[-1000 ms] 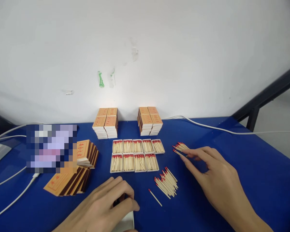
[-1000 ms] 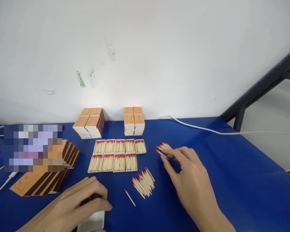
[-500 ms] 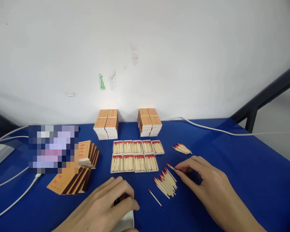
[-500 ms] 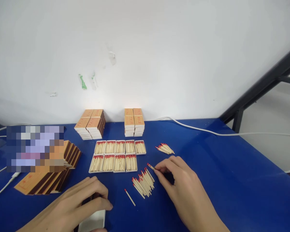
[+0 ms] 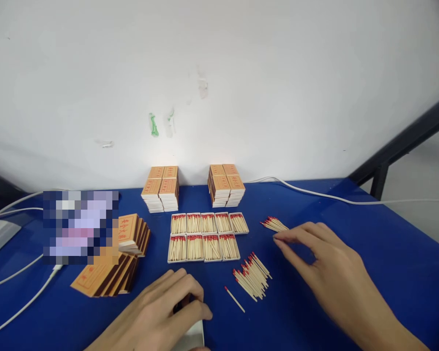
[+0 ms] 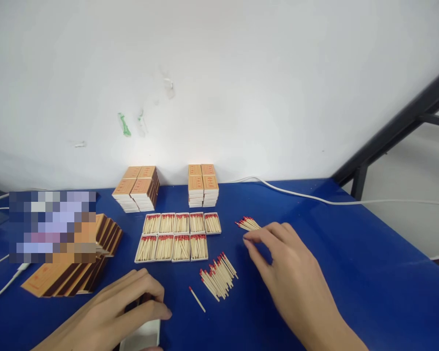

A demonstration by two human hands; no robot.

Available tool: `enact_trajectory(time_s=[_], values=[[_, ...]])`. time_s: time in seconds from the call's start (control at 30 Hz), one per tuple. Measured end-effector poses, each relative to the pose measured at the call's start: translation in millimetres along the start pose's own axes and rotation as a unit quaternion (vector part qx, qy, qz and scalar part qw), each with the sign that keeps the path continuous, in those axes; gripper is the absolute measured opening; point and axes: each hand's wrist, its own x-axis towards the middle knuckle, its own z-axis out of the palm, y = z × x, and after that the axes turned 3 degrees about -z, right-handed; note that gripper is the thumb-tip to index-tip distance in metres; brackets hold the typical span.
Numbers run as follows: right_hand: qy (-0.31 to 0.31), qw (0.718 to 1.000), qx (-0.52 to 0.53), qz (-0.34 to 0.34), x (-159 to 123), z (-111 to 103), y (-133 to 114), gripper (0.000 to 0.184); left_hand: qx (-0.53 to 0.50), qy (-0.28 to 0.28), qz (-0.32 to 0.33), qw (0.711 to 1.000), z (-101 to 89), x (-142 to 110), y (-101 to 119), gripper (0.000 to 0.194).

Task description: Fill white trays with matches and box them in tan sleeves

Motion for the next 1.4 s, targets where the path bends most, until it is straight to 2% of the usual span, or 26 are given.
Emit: enact_trajectory(time_s=[0.07,0.23,0.37,0.5,0.73,0.97,1.13,1.3,1.4], values=[[0.011,1.0,-0.023,-0.015,9.6,5.4,6.4,0.04,-0.002,-0.002,0.003,1.0,-3.4,0.6,1.9,0.021],[0.02,0.997,-0.065,-0.037,19.1,17.2,10.7,0.042,-0.003,-0.069,-0.053,0.996,-11.8,-1.7,8.9,0.027],[0.009,0.997,-0.074,-0.032,16.8,21.1,13.2,0.044,-0.006,-0.034,-0.041,0.999,-4.5,-4.3,4.1,0.019],[0.0,0.997,-0.069,-0.029,14.8,22.0,14.5,0.047,-0.003,0.015,-0.004,1.0,5.3,-5.1,-3.0,0.025],[-0.005,0.998,-0.056,-0.016,12.9,21.5,12.3,0.046,0.009,0.005,-0.004,1.0,5.9,-6.2,-3.6,0.027],[-0.025,0.999,-0.036,0.002,10.6,19.4,12.2,0.048,0.001,0.015,-0.001,1.0,5.8,-4.8,-4.9,0.02],[-0.056,0.997,0.008,0.043,-0.6,13.8,5.8,0.043,0.002,0.005,-0.014,1.0,5.0,-4.8,-3.6,0.018],[-0.094,0.99,0.067,0.082,-11.9,8.8,-11.7,0.03,-0.002,-0.032,-0.035,0.999,-8.1,-0.8,6.4,0.023],[-0.096,0.988,0.086,0.085,-15.6,6.7,-23.5,0.026,0.0,-0.051,-0.049,0.997,-14.0,0.7,11.4,0.027]])
